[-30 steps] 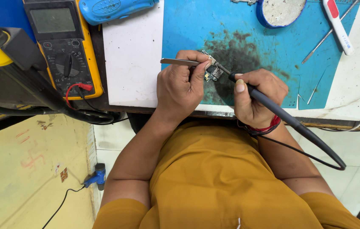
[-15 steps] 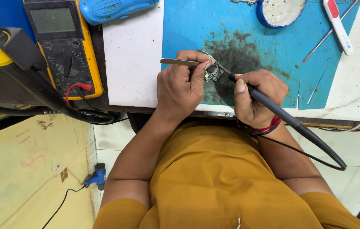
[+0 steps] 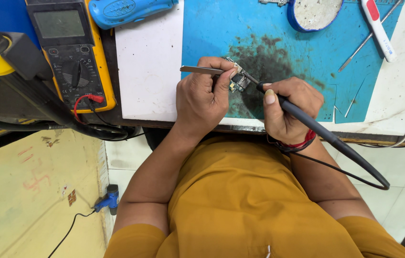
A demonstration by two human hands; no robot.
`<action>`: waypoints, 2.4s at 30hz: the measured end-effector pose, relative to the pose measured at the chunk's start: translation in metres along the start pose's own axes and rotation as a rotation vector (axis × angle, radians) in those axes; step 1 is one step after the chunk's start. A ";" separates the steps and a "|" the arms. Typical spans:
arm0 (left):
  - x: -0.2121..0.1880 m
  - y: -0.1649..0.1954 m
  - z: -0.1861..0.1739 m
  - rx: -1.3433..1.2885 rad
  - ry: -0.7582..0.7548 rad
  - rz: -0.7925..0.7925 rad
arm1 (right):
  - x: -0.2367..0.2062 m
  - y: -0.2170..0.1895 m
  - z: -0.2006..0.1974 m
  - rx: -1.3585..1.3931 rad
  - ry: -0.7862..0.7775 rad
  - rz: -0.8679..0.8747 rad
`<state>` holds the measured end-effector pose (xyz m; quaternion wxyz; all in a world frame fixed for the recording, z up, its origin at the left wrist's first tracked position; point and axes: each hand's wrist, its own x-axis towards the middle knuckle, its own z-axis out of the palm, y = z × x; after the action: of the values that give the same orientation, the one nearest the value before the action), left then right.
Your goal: The person solders components on a small circuit board at a workbench, holding the board steady with tweezers in one hand while applying a soldering iron to the board's contacts with the other hand, repositioning the board repeatedly to work on different spots.
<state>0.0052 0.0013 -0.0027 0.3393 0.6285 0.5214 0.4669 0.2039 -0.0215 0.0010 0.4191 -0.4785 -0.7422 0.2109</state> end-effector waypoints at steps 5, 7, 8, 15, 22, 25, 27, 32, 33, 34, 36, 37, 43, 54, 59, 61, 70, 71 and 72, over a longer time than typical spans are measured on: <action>-0.001 0.002 -0.003 -0.112 -0.006 -0.058 | 0.002 -0.004 0.002 0.014 0.087 0.026; -0.001 0.004 -0.004 -0.083 -0.014 -0.036 | 0.005 -0.007 0.003 -0.008 0.087 0.015; -0.001 0.004 -0.004 -0.069 -0.018 -0.025 | 0.006 -0.009 0.003 -0.033 0.067 0.001; 0.000 0.005 -0.004 -0.037 -0.012 0.003 | 0.016 -0.015 0.005 -0.264 -0.106 -0.068; -0.002 0.005 -0.004 -0.036 -0.019 -0.023 | 0.004 -0.007 0.000 -0.123 0.007 -0.053; -0.002 0.004 -0.005 -0.033 -0.036 -0.012 | -0.002 -0.002 0.001 -0.079 0.039 -0.018; -0.001 0.003 -0.005 -0.017 -0.043 0.000 | -0.005 0.002 0.001 -0.005 0.041 -0.041; -0.001 0.003 -0.003 0.032 -0.052 -0.021 | -0.005 0.005 0.000 0.045 0.009 -0.076; -0.001 0.004 -0.003 0.027 -0.053 -0.018 | -0.005 0.005 0.000 0.046 0.004 -0.078; -0.001 0.004 -0.003 0.022 -0.052 -0.015 | -0.005 0.005 0.001 0.042 0.003 -0.075; -0.001 0.003 -0.003 0.026 -0.047 -0.001 | -0.004 0.004 0.001 0.037 0.001 -0.073; -0.001 0.003 -0.003 0.033 -0.044 0.008 | -0.004 0.003 0.002 0.034 0.001 -0.074; 0.000 0.001 -0.002 0.027 -0.047 0.031 | -0.003 0.002 0.001 0.033 -0.017 -0.072; 0.000 0.002 -0.003 0.025 -0.056 0.022 | -0.003 0.003 0.002 0.025 -0.010 -0.071; 0.000 0.001 -0.003 0.023 -0.051 0.030 | -0.003 0.003 0.001 0.023 -0.009 -0.074; 0.000 0.001 -0.002 0.029 -0.052 0.034 | -0.003 0.003 0.002 0.025 -0.009 -0.075; 0.000 0.001 -0.002 0.018 -0.053 0.028 | -0.003 0.002 0.001 0.021 -0.016 -0.067; 0.000 0.001 -0.002 0.009 -0.055 0.023 | -0.003 0.002 0.001 0.027 -0.011 -0.068; 0.000 0.001 -0.002 0.017 -0.056 0.027 | -0.003 0.002 0.002 0.033 -0.005 -0.070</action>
<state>0.0036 0.0010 -0.0013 0.3419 0.6512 0.5070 0.4495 0.2043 -0.0232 -0.0031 0.4319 -0.4449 -0.7560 0.2096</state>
